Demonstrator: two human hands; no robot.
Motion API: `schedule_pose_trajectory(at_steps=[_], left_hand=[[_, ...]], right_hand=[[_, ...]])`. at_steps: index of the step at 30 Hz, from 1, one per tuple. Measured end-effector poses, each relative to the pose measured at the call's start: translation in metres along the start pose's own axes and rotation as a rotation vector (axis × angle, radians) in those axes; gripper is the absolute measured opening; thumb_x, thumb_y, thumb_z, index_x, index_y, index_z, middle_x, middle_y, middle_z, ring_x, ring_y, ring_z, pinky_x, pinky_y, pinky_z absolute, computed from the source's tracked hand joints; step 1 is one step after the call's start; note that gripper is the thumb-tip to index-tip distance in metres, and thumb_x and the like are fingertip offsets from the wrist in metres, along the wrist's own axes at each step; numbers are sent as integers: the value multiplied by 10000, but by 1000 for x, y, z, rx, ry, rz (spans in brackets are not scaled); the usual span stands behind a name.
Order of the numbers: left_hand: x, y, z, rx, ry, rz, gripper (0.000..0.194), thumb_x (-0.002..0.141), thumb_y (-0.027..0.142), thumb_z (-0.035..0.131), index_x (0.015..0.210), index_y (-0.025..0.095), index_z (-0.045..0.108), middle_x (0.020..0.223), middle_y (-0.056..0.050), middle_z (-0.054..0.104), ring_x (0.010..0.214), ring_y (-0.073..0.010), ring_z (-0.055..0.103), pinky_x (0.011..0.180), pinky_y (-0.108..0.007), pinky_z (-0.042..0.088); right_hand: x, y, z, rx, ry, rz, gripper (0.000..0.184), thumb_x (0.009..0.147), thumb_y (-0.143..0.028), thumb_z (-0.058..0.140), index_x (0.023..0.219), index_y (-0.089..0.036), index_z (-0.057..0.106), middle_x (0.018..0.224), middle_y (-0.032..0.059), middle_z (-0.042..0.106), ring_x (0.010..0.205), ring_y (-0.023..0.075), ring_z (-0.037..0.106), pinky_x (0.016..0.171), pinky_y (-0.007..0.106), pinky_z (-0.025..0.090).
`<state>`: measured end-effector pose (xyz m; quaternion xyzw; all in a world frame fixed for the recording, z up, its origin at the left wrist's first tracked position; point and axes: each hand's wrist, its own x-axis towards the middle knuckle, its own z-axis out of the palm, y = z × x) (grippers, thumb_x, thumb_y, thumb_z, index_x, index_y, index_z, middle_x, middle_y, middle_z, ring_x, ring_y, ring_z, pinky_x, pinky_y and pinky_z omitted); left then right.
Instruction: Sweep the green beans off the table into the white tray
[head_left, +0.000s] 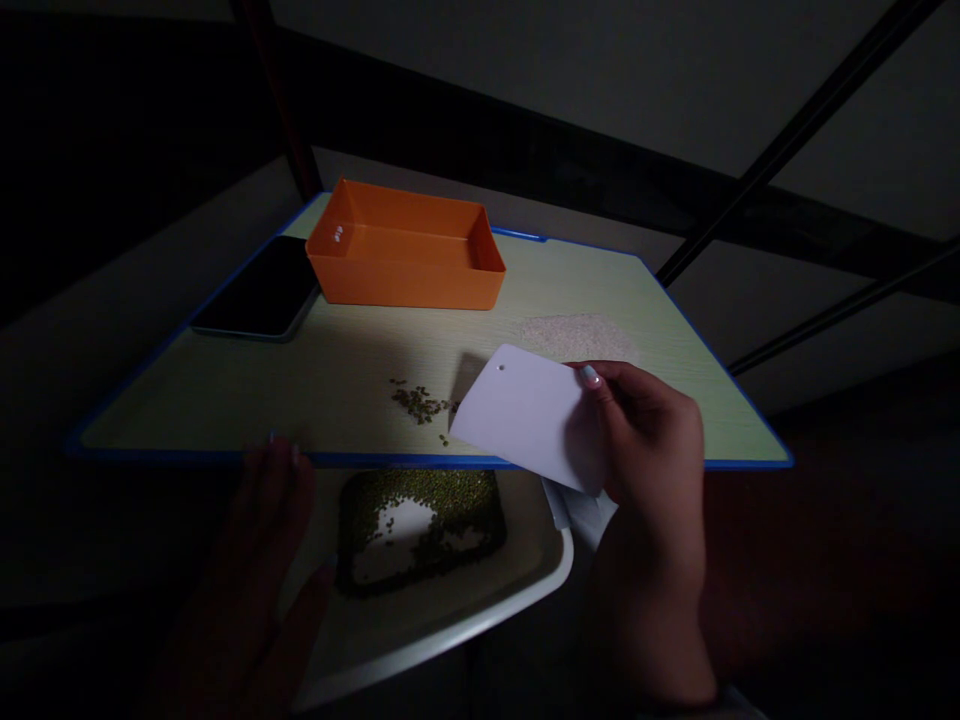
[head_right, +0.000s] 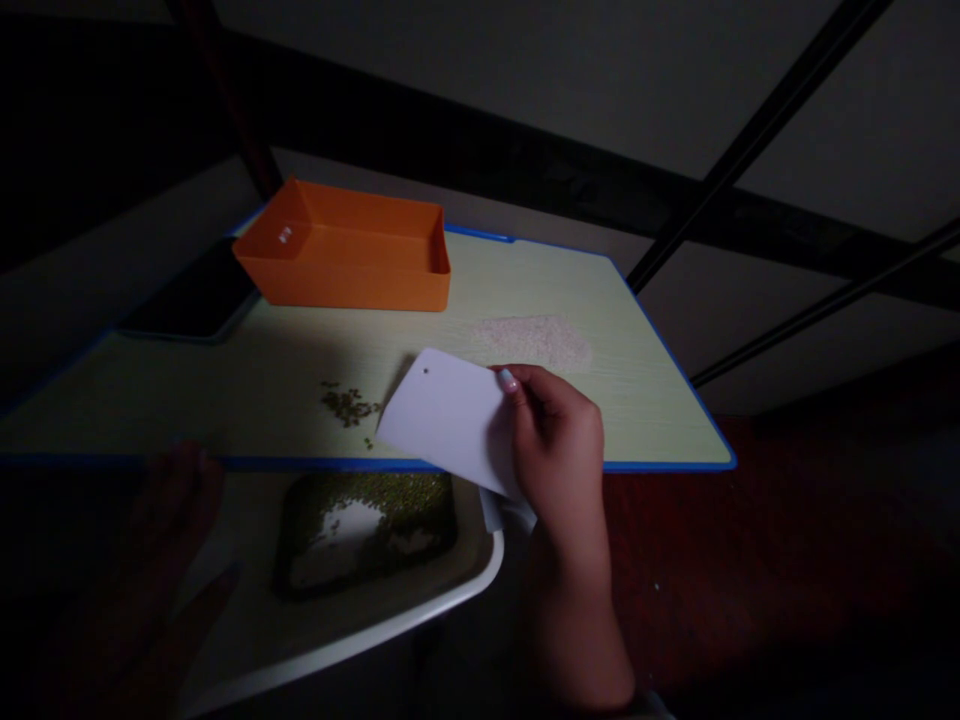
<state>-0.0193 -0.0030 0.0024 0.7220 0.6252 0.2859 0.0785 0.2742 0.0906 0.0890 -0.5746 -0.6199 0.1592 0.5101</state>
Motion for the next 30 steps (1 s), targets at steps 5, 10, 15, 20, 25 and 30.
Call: schedule_pose_trajectory(at_steps=[5, 10, 15, 20, 25, 30], left_hand=[[0, 0, 0, 3, -6, 1, 688, 882, 375, 409, 1499, 362, 104, 1653, 35, 84, 1507, -302, 104, 1171, -610, 201], [0, -1, 0, 10, -12, -6, 687, 887, 374, 404, 1500, 361, 93, 1654, 28, 81, 1509, -303, 103, 1174, -625, 197], [0, 0, 0, -8, -8, -10, 687, 880, 385, 408, 1495, 383, 104, 1653, 54, 75, 1509, -304, 97, 1177, -617, 188], [-1, 0, 0, 12, -1, -7, 692, 880, 376, 404, 1499, 369, 93, 1652, 33, 91, 1505, -306, 117, 1166, -619, 212], [-2, -2, 1, 17, 1, -9, 690, 874, 393, 416, 1497, 366, 120, 1651, 30, 99, 1503, -309, 127, 1160, -613, 211], [-3, -3, 1, 19, 2, -7, 692, 878, 379, 412, 1498, 369, 106, 1653, 36, 82, 1507, -305, 106, 1164, -611, 210]], right_hand=[[2, -3, 7, 20, -45, -27, 176, 893, -203, 566, 893, -212, 742, 882, 10, 779, 814, 137, 686, 721, 266, 491], [1, -8, 12, 46, -80, -23, 177, 888, -199, 570, 897, -204, 747, 886, 19, 779, 821, 142, 687, 735, 276, 500], [-2, -8, 6, 52, -76, -1, 174, 894, -247, 579, 902, -226, 752, 901, 17, 775, 823, 155, 687, 713, 287, 502], [0, -1, -14, -44, 97, 70, 159, 867, -298, 615, 896, -213, 746, 824, 31, 753, 742, 171, 670, 637, 297, 487], [-1, 2, -28, -118, 139, 125, 138, 845, -300, 638, 841, -203, 736, 757, 30, 731, 681, 163, 635, 587, 290, 451], [-10, -7, -22, -15, 39, 140, 142, 872, -308, 618, 879, -234, 738, 803, 22, 746, 708, 161, 651, 601, 285, 470]])
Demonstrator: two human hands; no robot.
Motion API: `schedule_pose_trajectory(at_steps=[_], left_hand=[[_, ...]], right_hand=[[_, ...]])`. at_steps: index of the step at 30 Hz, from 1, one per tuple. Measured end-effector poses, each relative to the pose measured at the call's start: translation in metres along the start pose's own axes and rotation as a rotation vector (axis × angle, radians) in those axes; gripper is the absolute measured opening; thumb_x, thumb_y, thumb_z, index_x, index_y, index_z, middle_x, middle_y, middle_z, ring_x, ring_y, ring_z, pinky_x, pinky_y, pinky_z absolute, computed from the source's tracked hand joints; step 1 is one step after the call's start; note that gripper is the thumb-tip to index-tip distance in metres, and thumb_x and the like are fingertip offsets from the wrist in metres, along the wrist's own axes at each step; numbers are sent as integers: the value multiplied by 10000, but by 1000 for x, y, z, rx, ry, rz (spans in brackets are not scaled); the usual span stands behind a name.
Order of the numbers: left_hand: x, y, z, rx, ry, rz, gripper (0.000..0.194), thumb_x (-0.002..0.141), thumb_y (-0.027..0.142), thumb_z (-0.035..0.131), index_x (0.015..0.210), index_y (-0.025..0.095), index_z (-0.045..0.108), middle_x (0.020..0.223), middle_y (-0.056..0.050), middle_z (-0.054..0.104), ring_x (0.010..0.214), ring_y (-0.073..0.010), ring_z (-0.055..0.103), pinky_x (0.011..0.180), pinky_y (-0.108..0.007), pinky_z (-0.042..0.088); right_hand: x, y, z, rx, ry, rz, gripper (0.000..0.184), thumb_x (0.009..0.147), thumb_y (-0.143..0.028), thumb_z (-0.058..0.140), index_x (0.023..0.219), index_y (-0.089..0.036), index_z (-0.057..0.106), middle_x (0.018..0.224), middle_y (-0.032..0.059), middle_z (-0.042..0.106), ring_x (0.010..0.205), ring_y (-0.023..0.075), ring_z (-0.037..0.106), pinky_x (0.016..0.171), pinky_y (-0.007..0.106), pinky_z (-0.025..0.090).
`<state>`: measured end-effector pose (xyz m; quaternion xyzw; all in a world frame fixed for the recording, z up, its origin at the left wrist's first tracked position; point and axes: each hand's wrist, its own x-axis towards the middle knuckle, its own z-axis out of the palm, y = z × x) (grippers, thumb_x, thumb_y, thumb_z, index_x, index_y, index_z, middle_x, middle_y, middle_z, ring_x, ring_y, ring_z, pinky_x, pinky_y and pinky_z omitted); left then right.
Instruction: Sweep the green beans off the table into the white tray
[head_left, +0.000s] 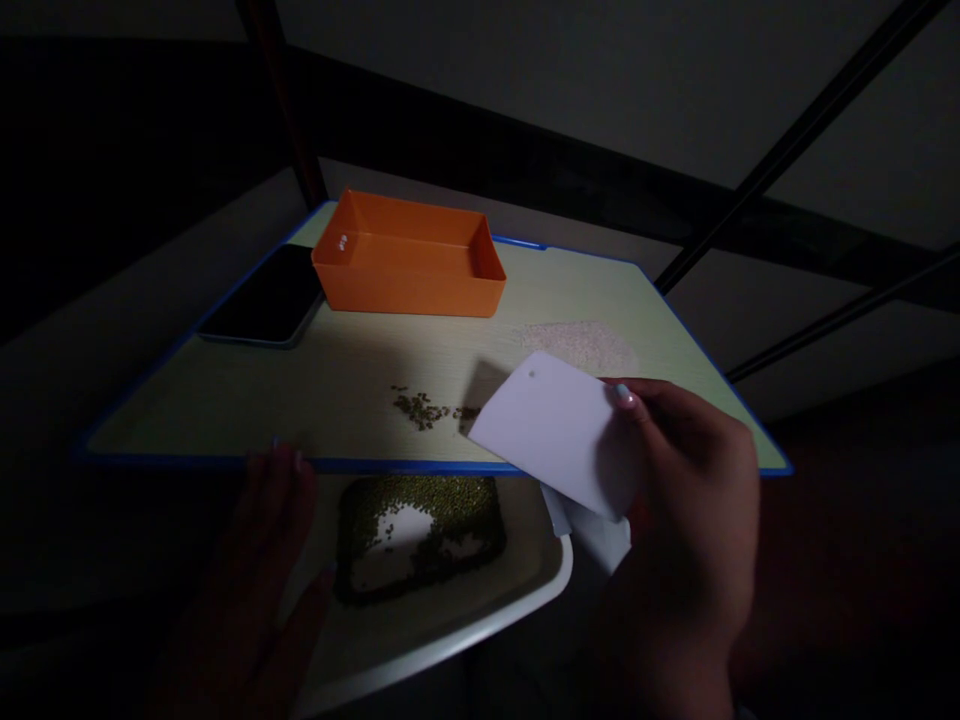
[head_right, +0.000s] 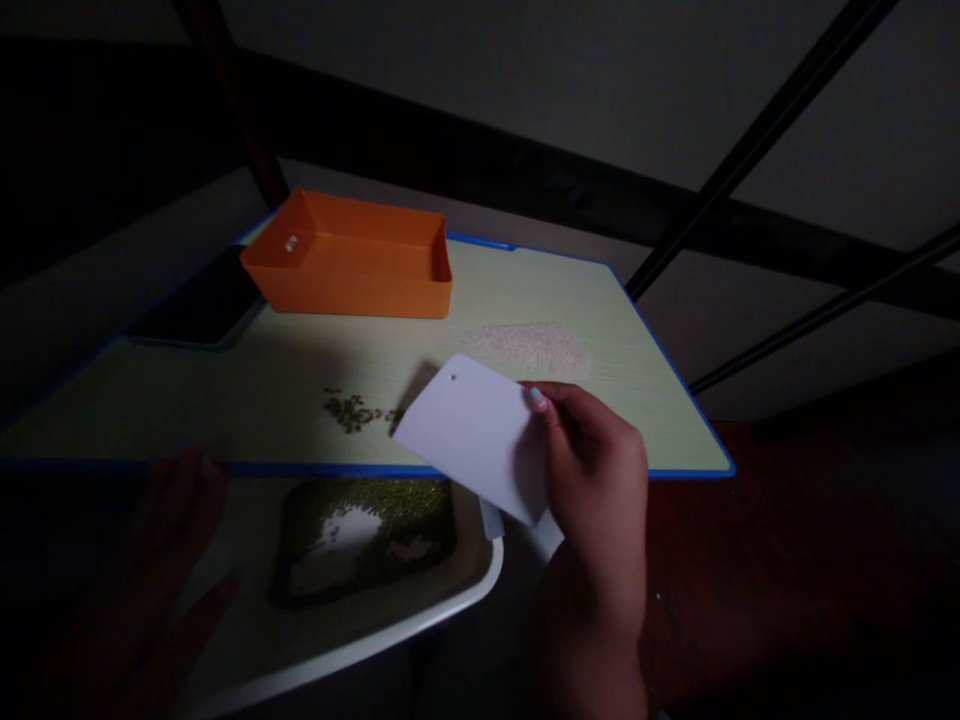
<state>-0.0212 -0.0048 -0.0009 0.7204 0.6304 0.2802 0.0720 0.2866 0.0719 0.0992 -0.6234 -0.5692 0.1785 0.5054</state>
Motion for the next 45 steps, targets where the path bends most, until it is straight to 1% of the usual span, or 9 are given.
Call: schedule_pose_trajectory(at_steps=[6, 10, 19, 24, 27, 30, 33, 36, 45], left_hand=[[1, 0, 0, -24, 5, -4, 699, 871, 373, 417, 1493, 395, 100, 1652, 59, 77, 1503, -306, 121, 1179, -602, 193], [1, -1, 1, -32, 16, 5, 708, 859, 385, 423, 1492, 403, 106, 1649, 69, 91, 1501, -312, 135, 1186, -597, 193], [2, -1, 0, -34, 49, 31, 705, 847, 385, 421, 1486, 420, 126, 1645, 90, 119, 1495, -308, 168, 1190, -572, 207], [2, -1, 0, -43, 43, 6, 701, 851, 374, 427, 1483, 431, 129, 1643, 95, 123, 1496, -307, 168, 1185, -581, 220], [3, 0, -1, -37, 52, 31, 698, 855, 358, 423, 1487, 418, 131, 1645, 87, 125, 1495, -306, 175, 1197, -573, 205], [5, 0, 0, -14, 54, 42, 707, 858, 351, 421, 1491, 407, 112, 1647, 89, 108, 1496, -302, 170, 1209, -565, 193], [6, 1, 0, -22, 65, 56, 700, 857, 364, 414, 1492, 402, 121, 1647, 92, 105, 1496, -312, 174, 1211, -587, 192], [6, 4, 0, -18, 52, 51, 691, 865, 363, 394, 1493, 406, 109, 1647, 106, 87, 1500, -311, 163, 1222, -596, 174], [10, 2, -1, -13, 67, 104, 701, 856, 346, 399, 1490, 417, 108, 1641, 140, 85, 1500, -303, 160, 1239, -584, 167]], right_hand=[[-5, -7, 17, -15, -95, -83, 154, 889, -277, 592, 895, -233, 740, 875, 20, 769, 766, 155, 677, 655, 282, 483], [0, -2, 14, -62, -72, -92, 161, 885, -277, 587, 881, -220, 737, 851, 26, 767, 730, 156, 668, 634, 284, 475], [14, 16, -10, -47, 117, -1, 132, 851, -307, 639, 825, -205, 718, 755, 18, 720, 659, 141, 627, 554, 258, 430], [-9, 4, -26, -129, 258, -92, 68, 859, -280, 652, 812, -240, 678, 742, -5, 703, 651, 128, 632, 550, 237, 460], [-31, -3, -32, -171, 147, -178, 67, 876, -222, 628, 886, -267, 676, 808, 4, 738, 698, 158, 686, 574, 256, 517], [-44, -4, -36, -244, -38, -359, 271, 872, -111, 589, 1049, -300, 672, 954, 6, 773, 831, 189, 734, 705, 301, 583], [-44, -2, -38, -290, -189, -583, 353, 877, -73, 560, 1136, -297, 645, 1038, 10, 773, 931, 181, 735, 821, 307, 597], [-41, -5, -38, -319, -302, -660, 342, 926, -123, 513, 1215, -277, 611, 1100, 33, 766, 994, 173, 728, 818, 291, 611], [-37, -22, -37, -468, -373, -758, 246, 975, -150, 428, 1014, -163, 670, 1054, 110, 778, 955, 215, 751, 758, 300, 642]])
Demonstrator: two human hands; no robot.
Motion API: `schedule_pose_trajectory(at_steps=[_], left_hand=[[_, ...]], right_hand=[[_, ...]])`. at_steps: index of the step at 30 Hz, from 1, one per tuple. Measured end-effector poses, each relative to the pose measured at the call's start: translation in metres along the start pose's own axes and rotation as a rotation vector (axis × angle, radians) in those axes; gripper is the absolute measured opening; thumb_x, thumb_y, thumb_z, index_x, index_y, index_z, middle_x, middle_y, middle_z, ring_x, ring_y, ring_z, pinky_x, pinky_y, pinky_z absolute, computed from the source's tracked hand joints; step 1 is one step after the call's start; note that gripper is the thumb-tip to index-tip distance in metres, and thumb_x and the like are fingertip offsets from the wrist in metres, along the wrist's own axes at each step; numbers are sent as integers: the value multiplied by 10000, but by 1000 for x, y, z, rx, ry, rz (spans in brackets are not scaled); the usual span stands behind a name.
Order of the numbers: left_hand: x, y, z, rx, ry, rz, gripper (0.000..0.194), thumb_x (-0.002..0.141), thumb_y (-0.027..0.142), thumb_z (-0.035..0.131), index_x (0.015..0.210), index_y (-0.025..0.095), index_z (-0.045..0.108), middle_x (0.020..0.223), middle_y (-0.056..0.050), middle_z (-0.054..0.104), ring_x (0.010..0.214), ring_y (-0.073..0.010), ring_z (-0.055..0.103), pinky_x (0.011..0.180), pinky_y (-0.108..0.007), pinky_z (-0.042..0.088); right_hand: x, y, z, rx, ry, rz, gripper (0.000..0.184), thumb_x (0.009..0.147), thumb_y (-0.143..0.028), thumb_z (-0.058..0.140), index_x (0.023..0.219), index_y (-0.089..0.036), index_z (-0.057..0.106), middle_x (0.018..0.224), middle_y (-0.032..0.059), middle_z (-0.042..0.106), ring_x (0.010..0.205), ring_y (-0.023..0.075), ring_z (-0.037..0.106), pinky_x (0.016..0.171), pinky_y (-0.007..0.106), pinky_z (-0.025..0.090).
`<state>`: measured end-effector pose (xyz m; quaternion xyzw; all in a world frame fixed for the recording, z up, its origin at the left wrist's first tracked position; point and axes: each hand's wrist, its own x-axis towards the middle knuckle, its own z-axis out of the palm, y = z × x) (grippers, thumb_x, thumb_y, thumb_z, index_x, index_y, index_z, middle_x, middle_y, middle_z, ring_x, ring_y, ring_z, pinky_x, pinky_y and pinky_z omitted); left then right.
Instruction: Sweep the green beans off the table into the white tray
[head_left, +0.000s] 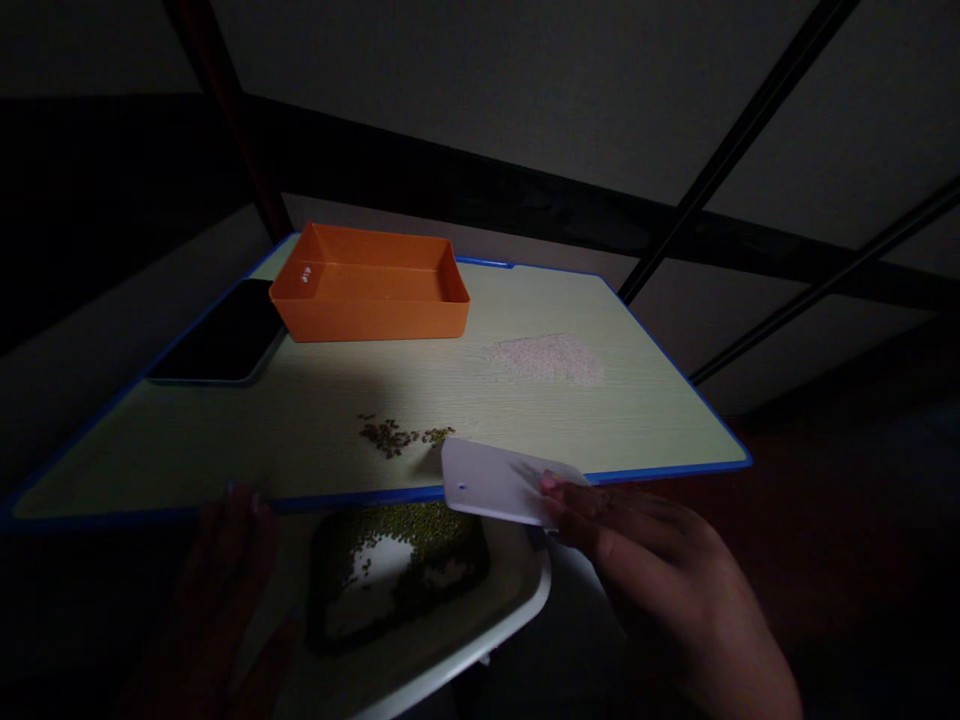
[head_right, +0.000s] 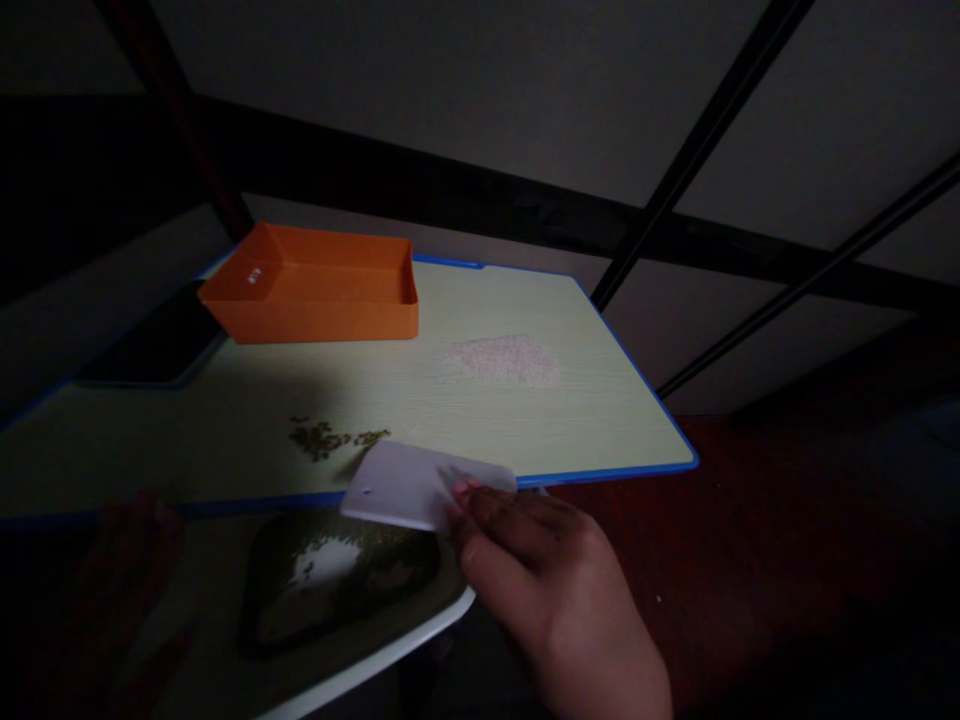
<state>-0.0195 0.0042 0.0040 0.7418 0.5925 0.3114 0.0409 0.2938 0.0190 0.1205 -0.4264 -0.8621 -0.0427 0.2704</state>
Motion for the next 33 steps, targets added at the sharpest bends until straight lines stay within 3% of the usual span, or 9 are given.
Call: schedule_pose_trajectory(at_steps=[12, 17, 22, 33], left_hand=[[-3, 1, 0, -18, 0, -31, 707, 852, 370, 388, 1488, 432, 85, 1637, 163, 71, 1503, -305, 144, 1240, -586, 154], [-1, 2, 0, 5, -6, -28, 711, 856, 362, 382, 1490, 426, 68, 1639, 162, 44, 1505, -305, 135, 1237, -598, 156], [0, 4, 1, -1, -34, -61, 691, 864, 378, 362, 1489, 431, 73, 1638, 166, 52, 1506, -299, 135, 1240, -595, 150], [0, 2, 1, -3, -11, -39, 683, 866, 378, 378, 1490, 417, 102, 1642, 146, 74, 1503, -287, 147, 1247, -555, 138]], right_hand=[[5, 24, 29, -79, 44, 120, 239, 937, -115, 513, 1104, -156, 678, 1143, 135, 748, 978, 277, 743, 775, 399, 651], [15, 45, 44, -133, 122, 122, 248, 912, -68, 508, 1079, -122, 683, 1101, 155, 758, 942, 283, 752, 747, 392, 652], [22, 49, 49, -176, 233, 142, 211, 909, -77, 515, 1027, -106, 687, 1002, 154, 780, 862, 274, 766, 692, 374, 652], [38, 36, 57, 143, 198, 19, 227, 930, -97, 509, 1059, -186, 672, 1046, 65, 777, 1005, 176, 723, 865, 322, 597]])
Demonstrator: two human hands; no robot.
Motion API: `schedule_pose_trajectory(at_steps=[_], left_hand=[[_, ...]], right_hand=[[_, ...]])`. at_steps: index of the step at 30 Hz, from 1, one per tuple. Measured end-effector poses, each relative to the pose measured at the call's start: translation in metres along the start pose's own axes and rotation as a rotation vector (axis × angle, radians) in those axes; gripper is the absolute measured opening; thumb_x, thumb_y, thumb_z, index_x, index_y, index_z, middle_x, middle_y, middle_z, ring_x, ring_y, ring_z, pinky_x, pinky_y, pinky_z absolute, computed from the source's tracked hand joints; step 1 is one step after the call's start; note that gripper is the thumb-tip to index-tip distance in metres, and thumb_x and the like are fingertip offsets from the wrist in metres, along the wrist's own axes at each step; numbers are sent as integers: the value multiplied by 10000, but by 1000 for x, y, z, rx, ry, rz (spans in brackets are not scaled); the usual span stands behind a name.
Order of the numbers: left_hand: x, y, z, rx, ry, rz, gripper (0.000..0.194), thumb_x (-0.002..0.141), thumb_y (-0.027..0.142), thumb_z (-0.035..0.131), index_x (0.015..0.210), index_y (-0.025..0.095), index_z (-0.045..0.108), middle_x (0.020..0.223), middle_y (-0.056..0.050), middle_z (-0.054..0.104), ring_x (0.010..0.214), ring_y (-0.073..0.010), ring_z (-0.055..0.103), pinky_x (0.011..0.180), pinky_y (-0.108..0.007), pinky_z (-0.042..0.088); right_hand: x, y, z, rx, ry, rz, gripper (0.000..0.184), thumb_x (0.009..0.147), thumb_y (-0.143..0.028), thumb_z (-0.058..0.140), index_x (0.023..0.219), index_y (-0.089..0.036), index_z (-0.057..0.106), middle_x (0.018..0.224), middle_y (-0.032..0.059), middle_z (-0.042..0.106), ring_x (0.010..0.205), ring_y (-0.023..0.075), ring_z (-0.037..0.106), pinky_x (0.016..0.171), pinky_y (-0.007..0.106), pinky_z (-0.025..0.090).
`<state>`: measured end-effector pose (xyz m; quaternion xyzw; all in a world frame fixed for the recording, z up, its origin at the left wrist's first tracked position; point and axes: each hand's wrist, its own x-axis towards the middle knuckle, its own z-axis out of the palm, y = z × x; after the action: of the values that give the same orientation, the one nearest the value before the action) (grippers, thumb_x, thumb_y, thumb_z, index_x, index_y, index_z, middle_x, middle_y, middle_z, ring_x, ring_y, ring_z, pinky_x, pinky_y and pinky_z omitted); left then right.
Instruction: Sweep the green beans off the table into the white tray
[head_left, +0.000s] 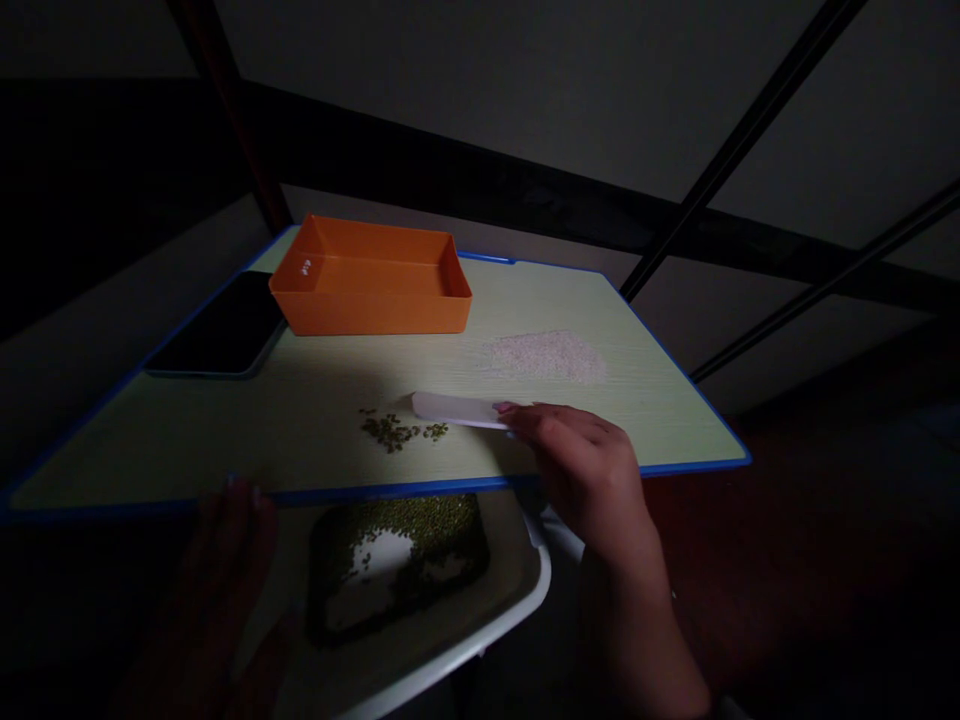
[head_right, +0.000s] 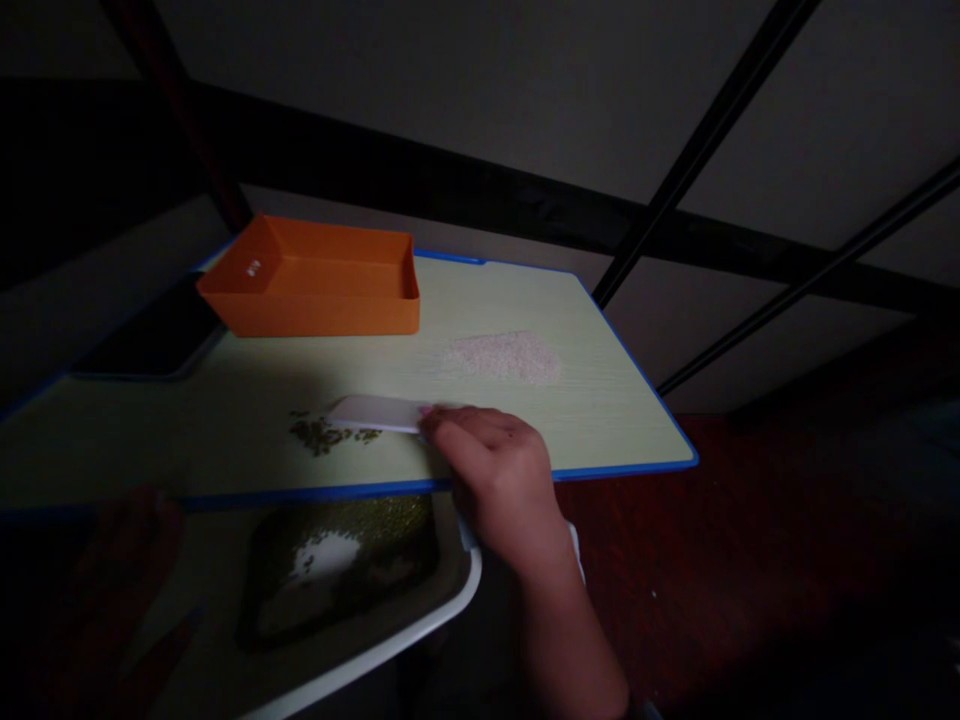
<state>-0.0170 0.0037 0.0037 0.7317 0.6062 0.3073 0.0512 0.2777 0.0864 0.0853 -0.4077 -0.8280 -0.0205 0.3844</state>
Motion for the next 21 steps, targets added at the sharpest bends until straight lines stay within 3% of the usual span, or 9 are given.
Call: schedule_pose_trajectory(at_steps=[6, 14, 21], left_hand=[[-4, -1, -2, -4, -18, -30, 694, 864, 371, 394, 1489, 423, 97, 1645, 126, 79, 1504, -292, 147, 1233, -572, 160], [-3, 0, -2, -2, -40, -51, 694, 869, 379, 388, 1488, 430, 79, 1648, 123, 57, 1508, -300, 121, 1224, -585, 166], [-4, 1, -1, 9, -28, -43, 684, 883, 353, 387, 1494, 401, 85, 1651, 92, 71, 1506, -292, 135, 1224, -580, 174]], right_hand=[[-5, -4, -17, 154, -80, -50, 300, 908, -52, 492, 1092, -217, 663, 1078, 33, 770, 1036, 154, 708, 929, 327, 572], [-12, -11, -30, 200, -116, -9, 303, 917, -50, 487, 1078, -251, 646, 1084, 10, 764, 1030, 143, 706, 925, 322, 563], [-16, -14, -34, 22, 84, 73, 328, 888, -67, 551, 1062, -319, 669, 953, -43, 779, 895, 168, 741, 881, 351, 597]])
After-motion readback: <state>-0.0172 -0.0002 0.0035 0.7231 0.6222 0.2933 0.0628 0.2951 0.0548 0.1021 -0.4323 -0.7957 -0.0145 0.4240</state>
